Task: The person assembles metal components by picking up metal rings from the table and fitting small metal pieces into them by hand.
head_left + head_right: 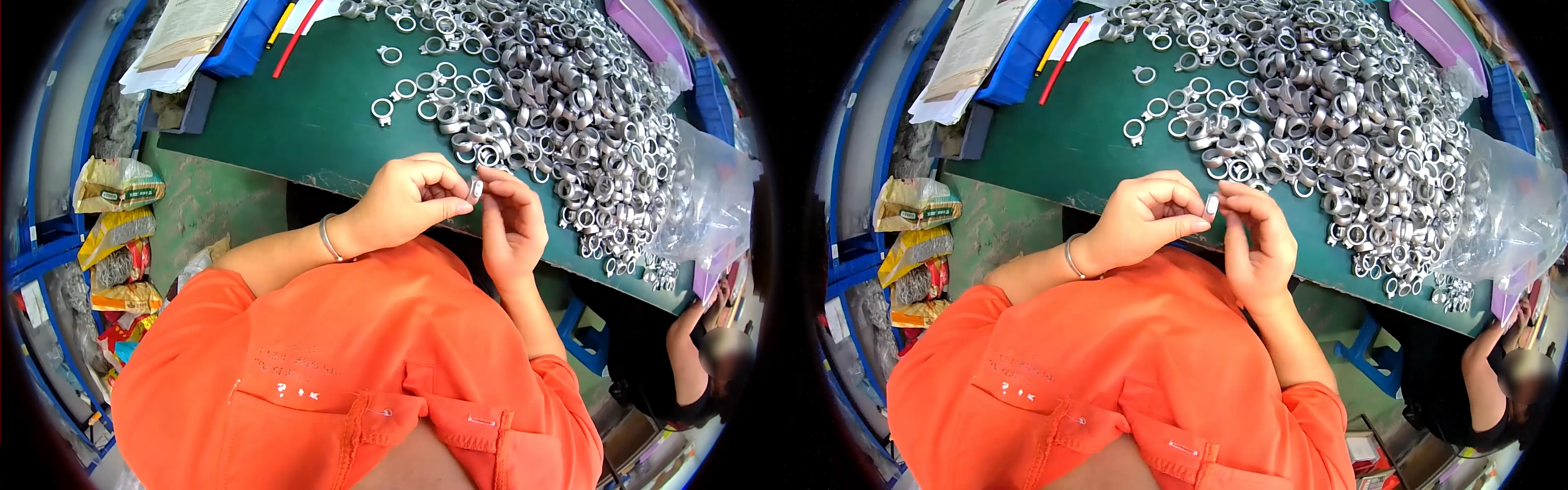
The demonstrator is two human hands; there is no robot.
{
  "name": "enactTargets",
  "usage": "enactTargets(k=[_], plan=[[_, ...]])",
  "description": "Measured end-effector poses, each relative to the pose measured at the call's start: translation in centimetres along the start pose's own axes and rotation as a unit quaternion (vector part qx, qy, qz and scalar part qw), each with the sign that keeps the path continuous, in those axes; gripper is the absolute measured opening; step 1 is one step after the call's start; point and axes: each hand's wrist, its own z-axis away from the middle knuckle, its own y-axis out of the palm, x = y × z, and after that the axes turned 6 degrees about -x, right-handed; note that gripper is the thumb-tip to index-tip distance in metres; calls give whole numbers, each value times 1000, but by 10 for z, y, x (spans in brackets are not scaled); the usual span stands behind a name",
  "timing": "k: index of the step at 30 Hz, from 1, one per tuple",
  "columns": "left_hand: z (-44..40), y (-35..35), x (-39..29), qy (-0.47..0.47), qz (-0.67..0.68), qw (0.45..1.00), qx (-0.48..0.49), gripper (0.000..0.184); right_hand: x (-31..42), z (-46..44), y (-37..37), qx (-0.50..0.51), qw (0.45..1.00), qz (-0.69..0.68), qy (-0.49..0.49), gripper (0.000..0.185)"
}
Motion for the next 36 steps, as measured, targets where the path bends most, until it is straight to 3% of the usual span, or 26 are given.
enactTargets(k=[3, 8, 11, 12, 13, 14, 15, 16, 17, 19, 21, 23, 26, 28, 32, 36], plan=[[0, 0, -6, 42, -68, 997, 7, 8, 5, 0, -6, 12, 998, 9, 61, 19], [1, 0, -7, 103, -111, 988, 7, 7, 17, 0, -6, 34, 957, -138, 253, 20], [2, -3, -1, 135, -146, 980, 26, 10, 15, 2, -6, 37, 956, -128, 263, 15], [3, -1, 4, 85, -121, 989, 2, 11, 11, 2, -5, 37, 955, -128, 263, 15], [4, 0, 5, 36, -96, 995, -21, 13, 5, 0, -5, 39, 996, -3, 82, 16], [3, 0, 3, 37, -96, 994, -21, 13, 2, -2, -5, 38, 986, 121, -105, 18], [1, 1, -2, -119, 76, 989, -30, 16, 8, -2, -4, 62, 977, 145, -144, 23], [-1, 1, -6, -270, 244, 931, -38, 22, 13, -8, -7, 155, 953, 180, -187, 20], [-4, -3, -2, -301, 303, 904, 15, 30, 17, -9, -4, 174, 953, 159, -192, 19], [-2, -11, 9, -337, 290, 894, 54, 28, 23, -7, -6, 176, 951, 165, -194, 18], [-1, -11, 14, -333, 233, 910, 80, 23, 9, -3, -22, 63, 939, 295, -163, 22], [1, -5, 12, -310, 227, 922, 54, 23, 1, -8, -32, -15, 916, 389, -95, 30], [-1, 2, -1, -294, 230, 928, 20, 24, -3, -14, -32, 40, 883, 450, -125, 37], [-2, 3, -6, -289, 223, 931, 14, 22, -8, -11, -33, 40, 885, 445, -132, 37], [-1, -2, -5, -244, 105, 964, 33, 17, 0, -3, -21, -3, 959, 275, -62, 24], [0, -1, -11, -220, 60, 973, 43, 12, 7, -5, -8, 33, 972, 219, -81, 22]])
